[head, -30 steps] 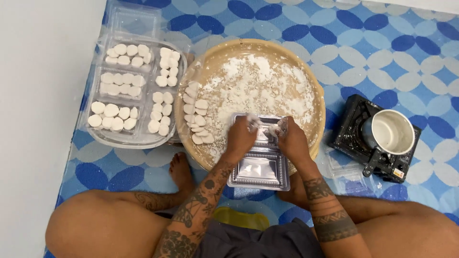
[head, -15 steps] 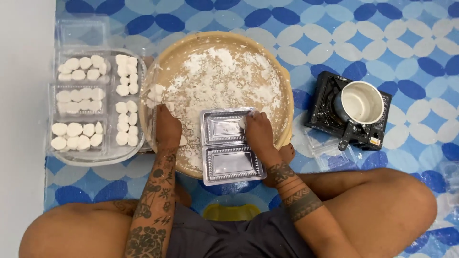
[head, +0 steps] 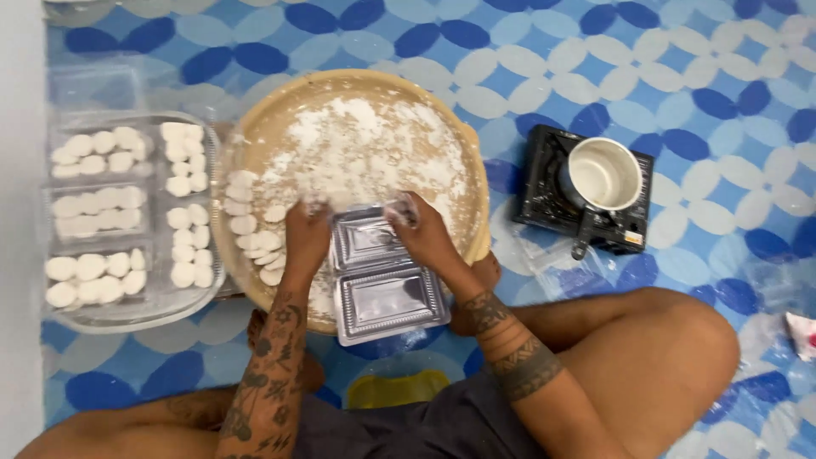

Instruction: The person places circular food items from a large tray into plastic containers by hand.

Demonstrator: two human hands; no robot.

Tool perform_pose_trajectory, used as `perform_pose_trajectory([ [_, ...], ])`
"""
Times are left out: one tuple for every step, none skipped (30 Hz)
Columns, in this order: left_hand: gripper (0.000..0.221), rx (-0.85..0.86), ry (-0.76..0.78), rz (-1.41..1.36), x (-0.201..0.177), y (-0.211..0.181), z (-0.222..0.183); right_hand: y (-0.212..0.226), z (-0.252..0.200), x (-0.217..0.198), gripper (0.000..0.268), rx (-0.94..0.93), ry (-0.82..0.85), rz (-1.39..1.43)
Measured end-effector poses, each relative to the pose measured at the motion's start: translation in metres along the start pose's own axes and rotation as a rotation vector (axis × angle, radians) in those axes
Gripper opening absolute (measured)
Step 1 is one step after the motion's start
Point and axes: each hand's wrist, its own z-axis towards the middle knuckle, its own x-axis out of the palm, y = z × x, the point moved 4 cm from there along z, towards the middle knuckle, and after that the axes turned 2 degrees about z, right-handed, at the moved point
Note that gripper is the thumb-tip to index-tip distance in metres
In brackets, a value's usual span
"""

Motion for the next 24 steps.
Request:
perform_pose_trajectory([
  [0.022,-0.003,0.003,-0.005,0.006,-0.016,-0.008,-0.001,0.003,-0.001,0.029,0.004,0.000,-0.006],
  [0.023,-0.036,0.107,-0.025,0.015,-0.031,-0.016,-0.002,0.006,0.001,0.030,0.054,0.036,0.100],
  [0.025,-0.072,0.197,-0.037,0.017,-0.044,-0.025,-0.002,0.010,0.009,0.032,0.098,0.082,0.215],
  [0.025,-0.077,0.187,-0.034,0.030,-0.031,-0.019,-0.020,0.010,0.009,0.032,0.096,0.093,0.219],
  [0.022,-0.006,0.193,-0.071,0.038,-0.020,-0.011,-0.032,0.014,0.013,0.028,0.017,0.080,0.157],
  [0.019,0.065,0.200,-0.106,0.045,-0.009,-0.003,-0.044,0.018,0.018,0.024,-0.062,0.065,0.098],
  [0.019,0.056,0.177,-0.095,0.031,-0.008,-0.004,-0.036,0.016,0.017,0.024,-0.071,0.088,0.111],
  [0.028,0.079,0.131,0.087,0.018,-0.009,-0.006,-0.036,0.015,0.015,0.024,0.088,0.081,-0.002],
  [0.040,0.105,0.101,0.264,0.012,-0.011,-0.008,-0.037,0.011,0.005,0.024,0.252,0.059,-0.124],
  [0.040,0.099,0.095,0.269,-0.003,-0.007,-0.005,-0.039,0.011,0.011,0.024,0.250,0.069,-0.120],
  [0.045,0.073,0.048,0.364,-0.013,-0.003,-0.001,-0.042,0.011,0.011,0.023,0.221,0.072,-0.179],
  [0.051,0.048,0.000,0.458,-0.022,0.000,0.003,-0.045,0.011,0.009,0.021,0.193,0.077,-0.239],
  [0.051,0.055,0.002,0.450,-0.026,0.022,0.008,-0.038,0.007,0.007,0.021,0.191,0.068,-0.246],
  [0.050,-0.012,-0.009,0.573,-0.030,0.047,0.013,-0.030,0.003,0.008,0.025,0.164,0.128,-0.291],
  [0.049,-0.077,-0.033,0.694,-0.036,0.070,0.022,-0.021,0.005,0.009,0.029,0.125,0.189,-0.336],
  [0.049,-0.068,-0.043,0.684,-0.034,0.069,0.027,-0.021,0.009,0.007,0.029,0.112,0.181,-0.345],
  [0.047,-0.153,-0.086,0.585,-0.037,0.074,0.024,-0.022,0.004,0.011,0.034,0.109,0.258,-0.382],
  [0.046,-0.237,-0.128,0.484,-0.040,0.081,0.021,-0.024,0.000,0.016,0.040,0.105,0.335,-0.419],
  [0.046,-0.236,-0.127,0.484,-0.042,0.065,0.014,-0.035,0.002,0.021,0.040,0.105,0.333,-0.419],
  [0.036,-0.196,-0.170,0.475,-0.046,0.048,0.008,-0.046,0.003,0.026,0.037,0.105,0.330,-0.482],
  [0.028,-0.158,-0.213,0.466,-0.050,0.031,0.001,-0.057,0.005,0.031,0.035,0.102,0.329,-0.546],
  [0.028,-0.159,-0.215,0.466,-0.049,0.038,0.006,-0.055,0.006,0.031,0.035,0.101,0.330,-0.546],
  [0.023,-0.117,-0.222,0.527,-0.049,0.043,0.009,-0.053,0.005,0.031,0.035,0.081,0.287,-0.551],
  [0.019,-0.075,-0.228,0.588,-0.048,0.048,0.012,-0.050,0.003,0.030,0.035,0.061,0.243,-0.556],
])
